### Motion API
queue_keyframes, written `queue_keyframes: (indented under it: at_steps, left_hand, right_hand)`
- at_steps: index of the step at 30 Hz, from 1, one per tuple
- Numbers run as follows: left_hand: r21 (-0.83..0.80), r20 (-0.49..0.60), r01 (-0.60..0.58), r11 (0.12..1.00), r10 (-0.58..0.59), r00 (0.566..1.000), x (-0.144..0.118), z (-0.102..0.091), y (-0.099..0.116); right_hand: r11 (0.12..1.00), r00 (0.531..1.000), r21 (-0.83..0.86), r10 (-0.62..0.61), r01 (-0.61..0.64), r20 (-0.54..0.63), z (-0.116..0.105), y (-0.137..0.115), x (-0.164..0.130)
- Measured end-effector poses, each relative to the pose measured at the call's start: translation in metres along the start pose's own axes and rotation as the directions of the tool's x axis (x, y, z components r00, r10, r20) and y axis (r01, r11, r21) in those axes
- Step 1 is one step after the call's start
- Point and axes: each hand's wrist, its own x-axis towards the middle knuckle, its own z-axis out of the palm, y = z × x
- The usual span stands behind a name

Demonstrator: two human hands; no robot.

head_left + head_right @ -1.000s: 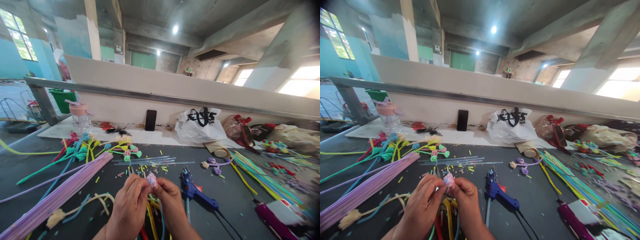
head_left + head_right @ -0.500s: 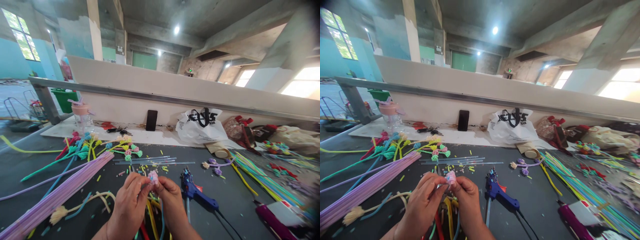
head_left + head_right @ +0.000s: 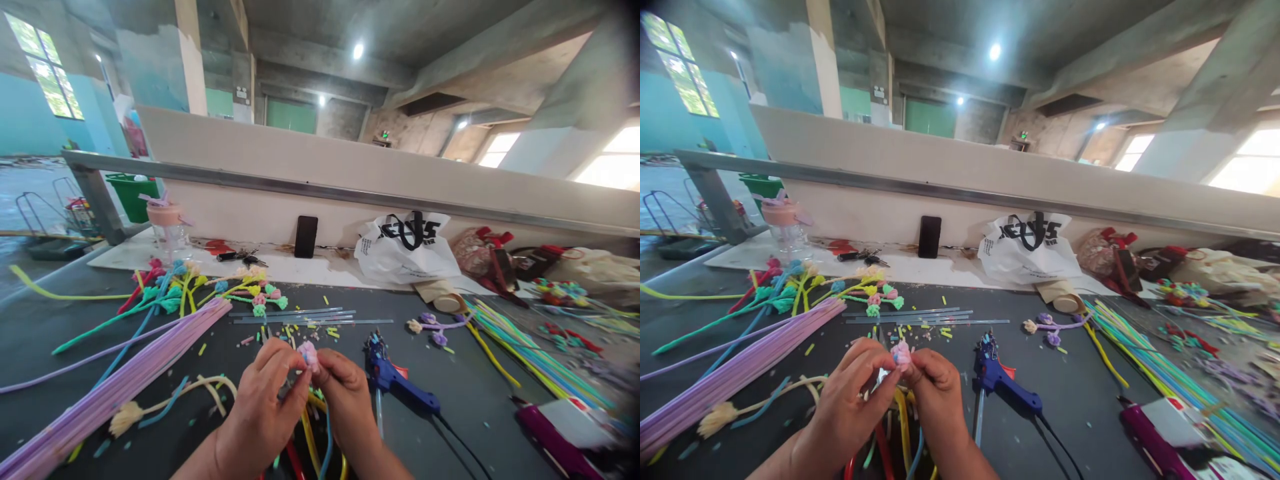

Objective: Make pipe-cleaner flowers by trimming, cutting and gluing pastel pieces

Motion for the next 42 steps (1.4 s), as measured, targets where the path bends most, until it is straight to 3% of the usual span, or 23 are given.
queue_keyframes:
  at_steps: [7,17,24,31,38,42]
  left_hand:
    - [0.039,0.095,-0.013,0.999,0.009,0.995,0.0012,-0.0033,-0.0010]
    - [-0.011,0.023,-0.016,1.000,0.016,1.000,0.0028,-0.0018,0.0016]
    - [-0.140,0.091,-0.018,0.990,0.031,0.995,0.0022,-0.0034,-0.0012]
    - [-0.197,0.072,0.013,0.980,0.001,0.997,0.0035,-0.0026,0.0004]
    - [-0.101,-0.111,-0.011,0.995,0.000,0.994,0.0019,-0.0066,0.0025]
    - [-0.063,-0.187,0.032,0.997,-0.044,0.981,-0.0038,-0.0074,0.0011]
  right_hand:
    - [0.998,0.999,0.039,0.041,-0.042,0.015,-0.0013,0.0046,0.0004]
    - [1.000,1.000,0.014,-0.004,0.004,0.029,-0.0038,0.0024,0.0019]
    - [0.994,0.999,0.099,0.040,-0.042,0.022,-0.0019,0.0034,0.0016]
    - [0.980,0.995,0.169,0.101,-0.100,0.005,-0.0007,0.0060,0.0012]
    - [0.917,0.971,0.321,0.223,-0.239,0.086,-0.0011,0.0073,-0.0003]
    - [0.925,0.987,0.344,0.146,-0.162,0.074,-0.0031,0.0060,0.0010]
